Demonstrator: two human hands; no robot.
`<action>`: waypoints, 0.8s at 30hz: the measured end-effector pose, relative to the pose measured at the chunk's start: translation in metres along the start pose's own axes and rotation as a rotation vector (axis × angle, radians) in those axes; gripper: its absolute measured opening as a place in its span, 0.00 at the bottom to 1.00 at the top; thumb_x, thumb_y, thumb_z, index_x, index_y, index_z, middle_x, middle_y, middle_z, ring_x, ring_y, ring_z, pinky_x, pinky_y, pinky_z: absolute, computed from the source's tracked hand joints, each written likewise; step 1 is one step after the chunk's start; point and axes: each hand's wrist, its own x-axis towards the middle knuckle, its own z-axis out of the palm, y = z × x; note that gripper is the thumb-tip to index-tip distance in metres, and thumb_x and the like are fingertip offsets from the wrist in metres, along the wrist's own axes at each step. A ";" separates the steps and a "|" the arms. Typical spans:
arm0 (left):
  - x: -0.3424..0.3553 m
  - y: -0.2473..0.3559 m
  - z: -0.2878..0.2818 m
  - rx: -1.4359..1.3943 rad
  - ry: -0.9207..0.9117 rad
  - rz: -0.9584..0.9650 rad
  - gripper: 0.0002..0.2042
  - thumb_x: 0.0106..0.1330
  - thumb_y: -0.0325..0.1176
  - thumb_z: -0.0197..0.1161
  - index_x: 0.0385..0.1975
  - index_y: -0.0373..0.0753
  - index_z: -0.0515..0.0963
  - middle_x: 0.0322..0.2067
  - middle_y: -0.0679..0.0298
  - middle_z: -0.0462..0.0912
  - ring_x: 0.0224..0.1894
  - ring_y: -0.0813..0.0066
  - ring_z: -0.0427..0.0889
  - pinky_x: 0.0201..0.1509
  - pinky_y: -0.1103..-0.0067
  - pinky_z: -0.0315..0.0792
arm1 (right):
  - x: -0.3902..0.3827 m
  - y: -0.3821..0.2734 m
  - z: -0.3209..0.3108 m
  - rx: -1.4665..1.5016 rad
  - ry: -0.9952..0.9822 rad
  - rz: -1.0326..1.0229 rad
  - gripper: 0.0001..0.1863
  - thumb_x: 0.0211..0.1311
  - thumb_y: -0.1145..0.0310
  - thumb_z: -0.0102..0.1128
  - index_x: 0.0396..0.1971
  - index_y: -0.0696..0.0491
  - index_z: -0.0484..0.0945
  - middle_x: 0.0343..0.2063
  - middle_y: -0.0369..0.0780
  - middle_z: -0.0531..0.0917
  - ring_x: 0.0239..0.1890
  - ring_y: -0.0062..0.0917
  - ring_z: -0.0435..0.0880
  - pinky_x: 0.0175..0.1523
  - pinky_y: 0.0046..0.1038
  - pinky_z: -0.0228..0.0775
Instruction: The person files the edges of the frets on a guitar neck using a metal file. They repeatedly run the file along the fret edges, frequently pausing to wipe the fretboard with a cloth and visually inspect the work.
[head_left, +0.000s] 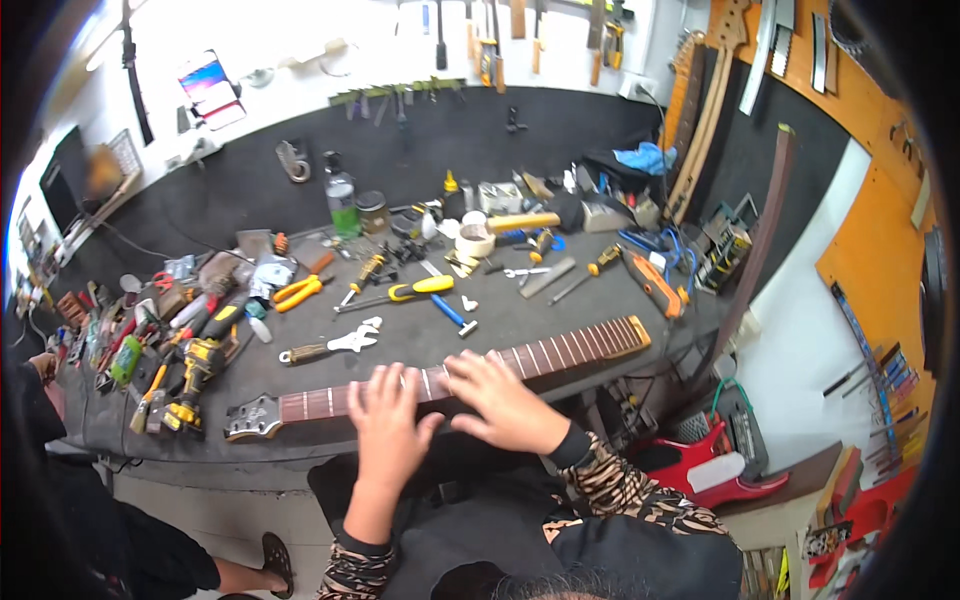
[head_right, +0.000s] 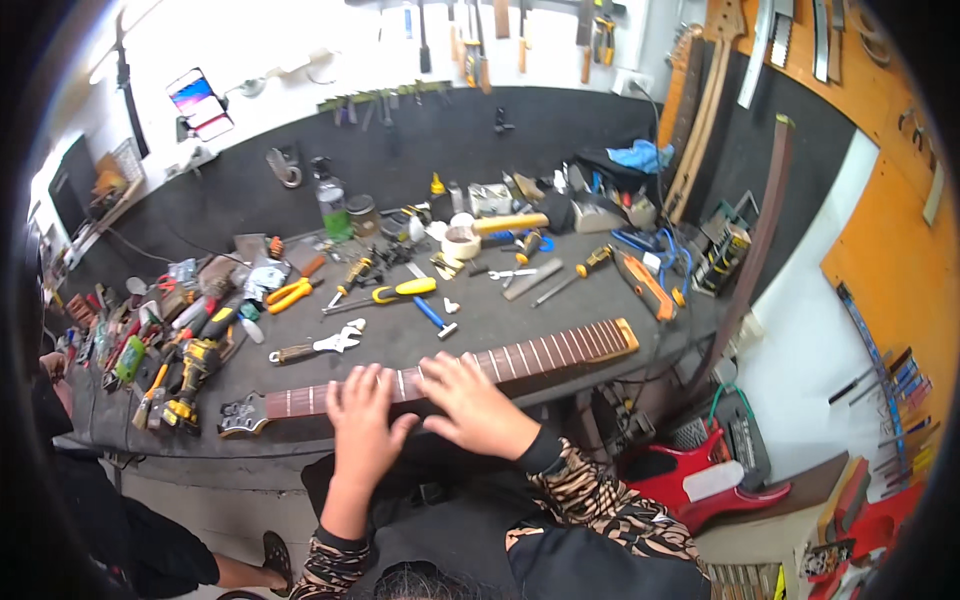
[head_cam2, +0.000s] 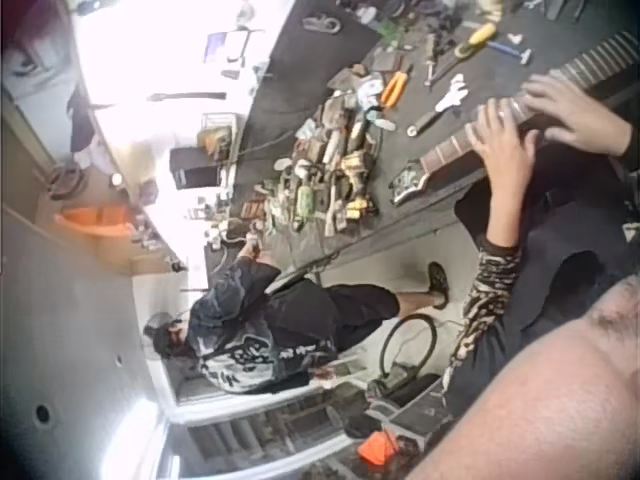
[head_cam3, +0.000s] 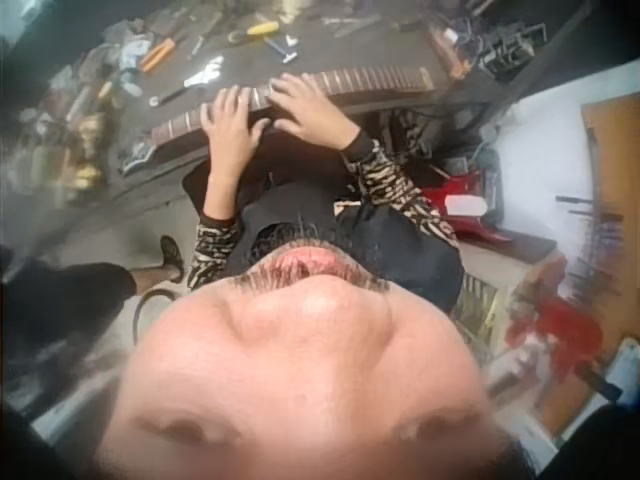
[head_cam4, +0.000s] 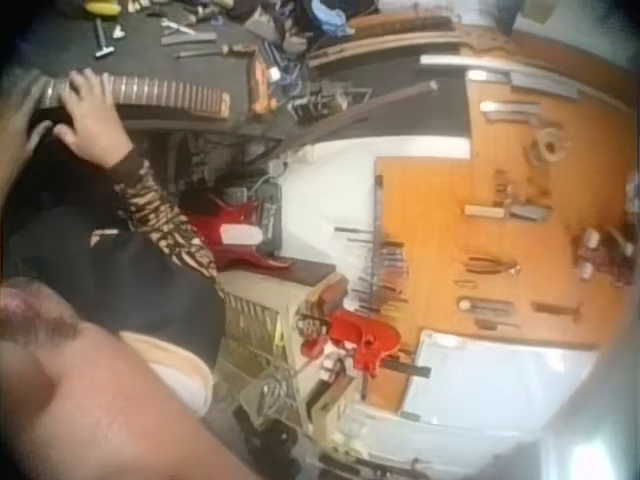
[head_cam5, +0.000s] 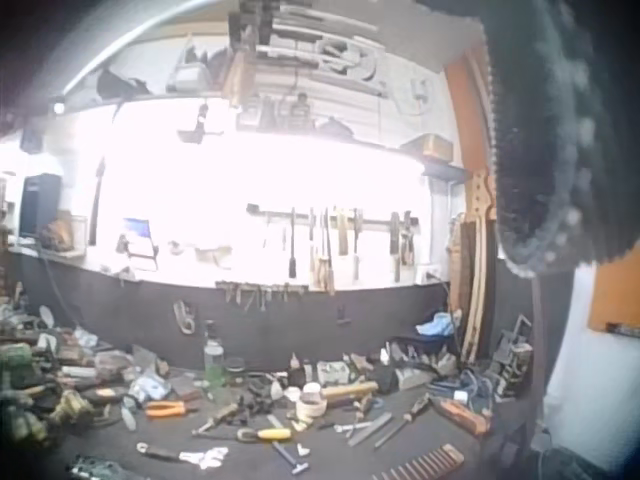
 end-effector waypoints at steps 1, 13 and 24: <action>-0.005 -0.001 0.000 -0.022 0.008 0.016 0.40 0.68 0.49 0.82 0.79 0.43 0.76 0.79 0.54 0.76 0.85 0.53 0.68 0.90 0.42 0.49 | 0.006 -0.010 0.005 0.088 -0.013 -0.058 0.34 0.74 0.58 0.76 0.76 0.54 0.79 0.78 0.52 0.75 0.84 0.54 0.69 0.88 0.62 0.57; -0.031 -0.047 -0.035 -0.034 0.076 -0.122 0.32 0.70 0.44 0.81 0.72 0.42 0.81 0.76 0.57 0.79 0.83 0.52 0.70 0.90 0.43 0.50 | 0.136 0.044 -0.096 0.573 0.000 -0.125 0.09 0.81 0.76 0.63 0.53 0.59 0.88 0.51 0.43 0.89 0.55 0.32 0.90 0.61 0.34 0.83; -0.020 -0.046 0.032 0.006 0.375 0.036 0.22 0.62 0.32 0.76 0.58 0.44 0.90 0.65 0.61 0.91 0.72 0.59 0.86 0.82 0.50 0.62 | 0.556 0.256 -0.186 0.261 0.644 -0.069 0.13 0.72 0.70 0.68 0.50 0.60 0.89 0.36 0.44 0.93 0.35 0.24 0.93 0.40 0.31 0.83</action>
